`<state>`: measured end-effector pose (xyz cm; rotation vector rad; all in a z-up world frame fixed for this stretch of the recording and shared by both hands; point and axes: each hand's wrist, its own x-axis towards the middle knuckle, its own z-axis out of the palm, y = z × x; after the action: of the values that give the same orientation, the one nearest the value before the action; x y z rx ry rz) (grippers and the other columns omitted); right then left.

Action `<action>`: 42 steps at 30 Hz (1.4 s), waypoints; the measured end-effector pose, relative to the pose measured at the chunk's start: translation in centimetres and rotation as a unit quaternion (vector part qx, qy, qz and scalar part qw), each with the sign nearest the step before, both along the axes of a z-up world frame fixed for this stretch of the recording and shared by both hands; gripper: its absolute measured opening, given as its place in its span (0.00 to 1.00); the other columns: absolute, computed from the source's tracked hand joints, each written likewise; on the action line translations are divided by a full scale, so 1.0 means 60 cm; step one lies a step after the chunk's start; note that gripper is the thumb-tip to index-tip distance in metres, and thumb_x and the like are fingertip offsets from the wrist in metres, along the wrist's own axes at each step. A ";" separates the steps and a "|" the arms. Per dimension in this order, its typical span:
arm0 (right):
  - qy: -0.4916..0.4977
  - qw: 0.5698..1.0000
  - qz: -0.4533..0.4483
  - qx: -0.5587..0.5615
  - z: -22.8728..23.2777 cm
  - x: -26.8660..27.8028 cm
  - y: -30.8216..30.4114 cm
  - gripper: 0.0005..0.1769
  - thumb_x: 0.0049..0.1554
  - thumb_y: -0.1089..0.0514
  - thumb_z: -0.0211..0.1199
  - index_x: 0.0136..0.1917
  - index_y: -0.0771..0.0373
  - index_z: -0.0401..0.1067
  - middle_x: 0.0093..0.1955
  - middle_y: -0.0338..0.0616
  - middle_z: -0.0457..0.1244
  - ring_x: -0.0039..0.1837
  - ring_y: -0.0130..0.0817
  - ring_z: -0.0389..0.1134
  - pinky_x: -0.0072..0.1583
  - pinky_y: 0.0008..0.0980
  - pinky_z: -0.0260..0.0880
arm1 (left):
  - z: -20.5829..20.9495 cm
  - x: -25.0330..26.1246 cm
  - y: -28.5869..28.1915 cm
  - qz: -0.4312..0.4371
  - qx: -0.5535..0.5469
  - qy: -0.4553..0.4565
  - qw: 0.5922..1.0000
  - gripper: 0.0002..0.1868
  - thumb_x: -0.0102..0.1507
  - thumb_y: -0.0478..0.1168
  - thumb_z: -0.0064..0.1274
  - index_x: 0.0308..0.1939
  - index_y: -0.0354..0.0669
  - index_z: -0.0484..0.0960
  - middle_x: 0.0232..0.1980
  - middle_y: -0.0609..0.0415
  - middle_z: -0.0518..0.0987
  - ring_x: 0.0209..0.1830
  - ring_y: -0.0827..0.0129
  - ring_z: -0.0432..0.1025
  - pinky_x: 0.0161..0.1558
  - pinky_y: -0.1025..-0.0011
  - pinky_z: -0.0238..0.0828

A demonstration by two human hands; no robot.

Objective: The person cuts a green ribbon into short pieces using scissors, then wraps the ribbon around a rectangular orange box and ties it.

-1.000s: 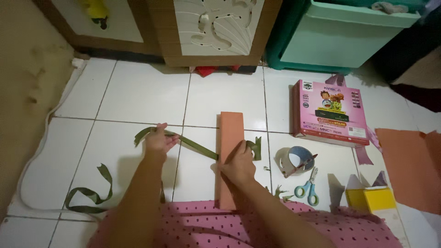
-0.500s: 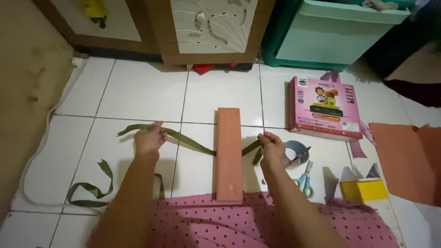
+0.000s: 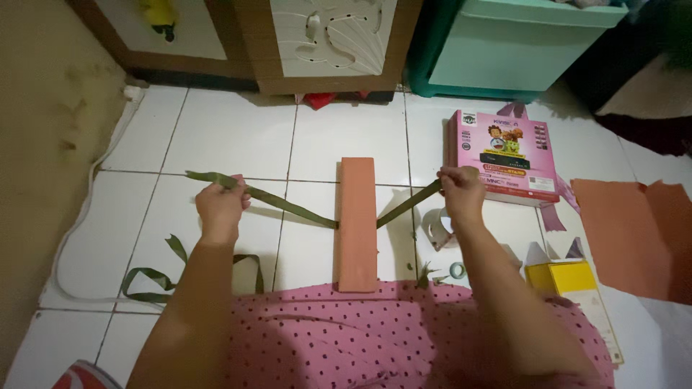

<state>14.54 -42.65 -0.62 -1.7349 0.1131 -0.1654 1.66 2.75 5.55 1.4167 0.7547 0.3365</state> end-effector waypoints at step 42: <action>-0.240 0.924 0.156 -0.254 0.293 -0.154 0.188 0.55 0.57 0.65 0.68 0.83 0.61 0.33 0.41 0.50 0.69 0.42 0.44 0.74 0.45 0.39 0.73 | 0.177 0.037 -0.328 -0.125 0.328 -0.113 0.929 0.10 0.59 0.40 0.62 0.37 0.37 0.82 0.37 0.47 0.85 0.38 0.56 0.79 0.43 0.62 0.74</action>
<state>5.27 -31.39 16.98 -2.1451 -0.6147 -0.4043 3.87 -16.96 16.19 2.0366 0.2613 0.5757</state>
